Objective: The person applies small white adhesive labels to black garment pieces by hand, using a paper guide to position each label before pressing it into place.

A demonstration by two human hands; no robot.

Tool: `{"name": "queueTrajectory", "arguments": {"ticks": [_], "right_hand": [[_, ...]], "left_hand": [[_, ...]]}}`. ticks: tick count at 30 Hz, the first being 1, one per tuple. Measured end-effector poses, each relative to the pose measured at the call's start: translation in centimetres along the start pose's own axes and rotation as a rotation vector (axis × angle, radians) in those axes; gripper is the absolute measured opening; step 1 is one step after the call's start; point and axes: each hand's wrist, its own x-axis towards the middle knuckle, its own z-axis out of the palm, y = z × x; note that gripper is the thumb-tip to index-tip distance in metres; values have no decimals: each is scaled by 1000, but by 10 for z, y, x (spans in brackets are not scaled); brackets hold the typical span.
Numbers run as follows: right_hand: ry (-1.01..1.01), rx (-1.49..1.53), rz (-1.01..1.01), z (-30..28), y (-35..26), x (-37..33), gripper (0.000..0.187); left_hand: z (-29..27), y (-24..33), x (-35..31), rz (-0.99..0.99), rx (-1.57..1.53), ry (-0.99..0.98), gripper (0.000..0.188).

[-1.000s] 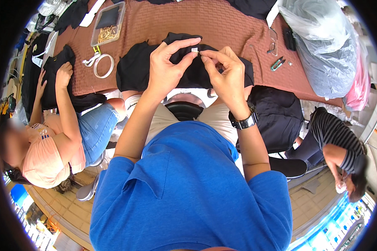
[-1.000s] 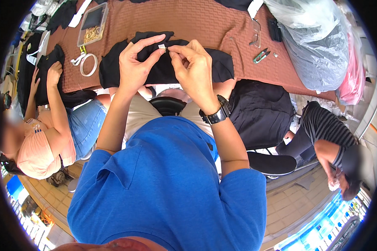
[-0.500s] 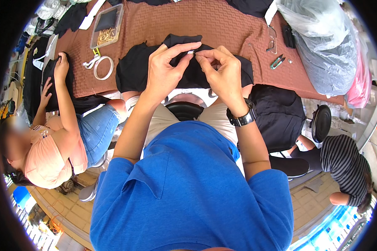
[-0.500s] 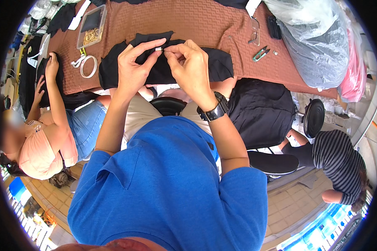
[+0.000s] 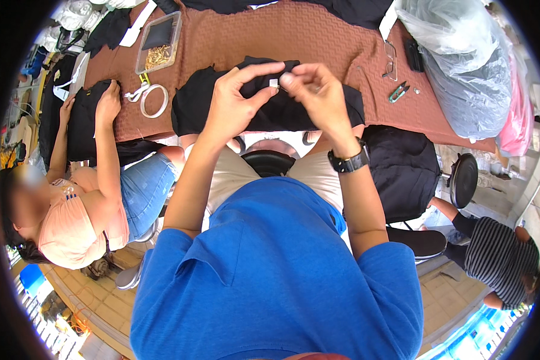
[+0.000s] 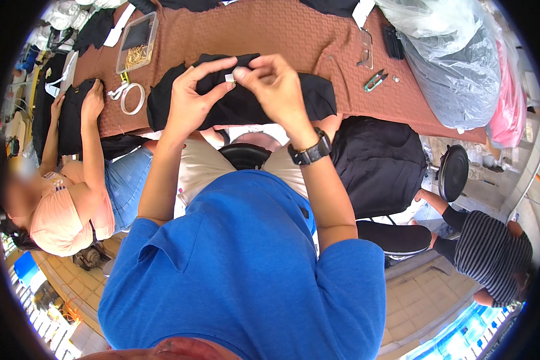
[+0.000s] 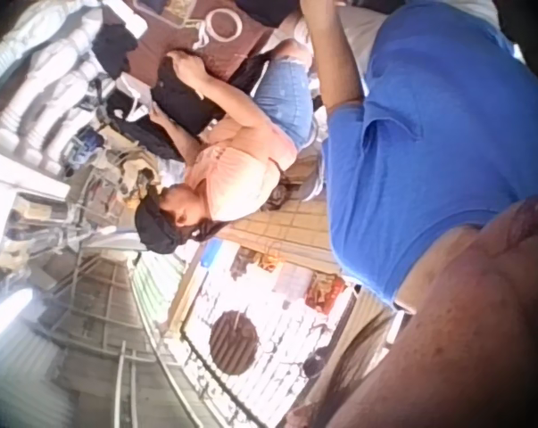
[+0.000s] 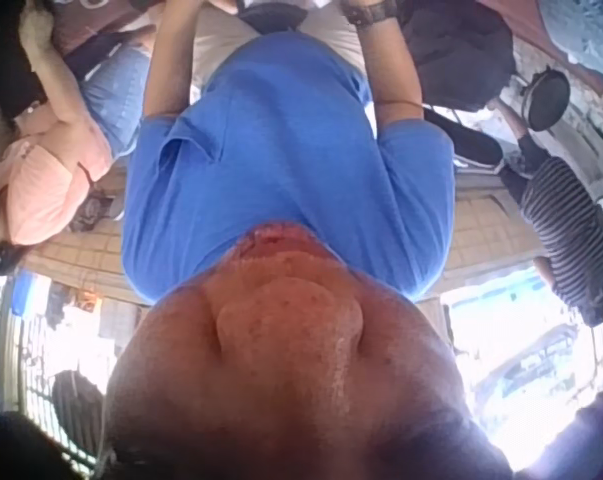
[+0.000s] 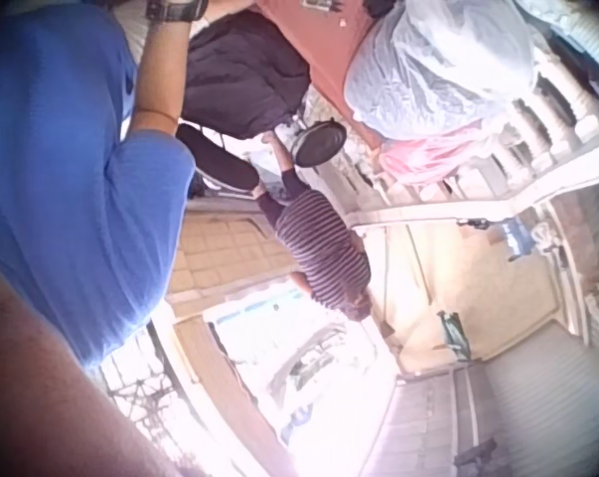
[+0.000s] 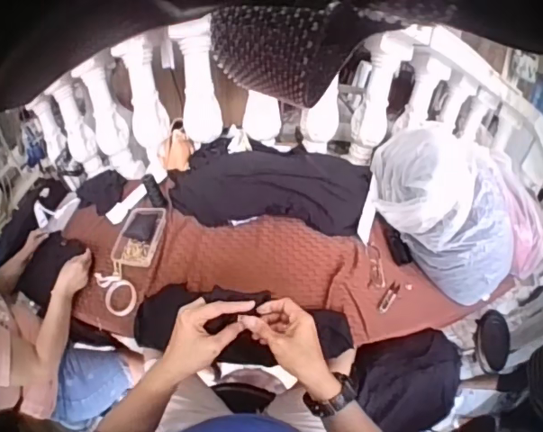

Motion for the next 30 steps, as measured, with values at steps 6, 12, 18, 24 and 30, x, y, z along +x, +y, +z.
{"name": "queueTrajectory", "arguments": {"ticks": [6, 12, 18, 24, 30], "right_hand": [[-418, 102, 333, -26, 26, 63, 84], [-520, 460, 166, -6, -13, 88, 22], [-381, 124, -265, 12, -34, 100, 23], [-503, -250, -682, 25, -46, 41, 17], [-607, -468, -703, 28, -11, -53, 19]], "left_hand": [[-18, 4, 17, -68, -145, -179, 66], [-32, -10, 19, -38, -104, -84, 38], [-30, -16, 4, -38, 205, 275, 14], [-39, -25, -3, -732, -1266, -274, 92], [-33, -45, -14, -922, -1090, -15, 38]]}}
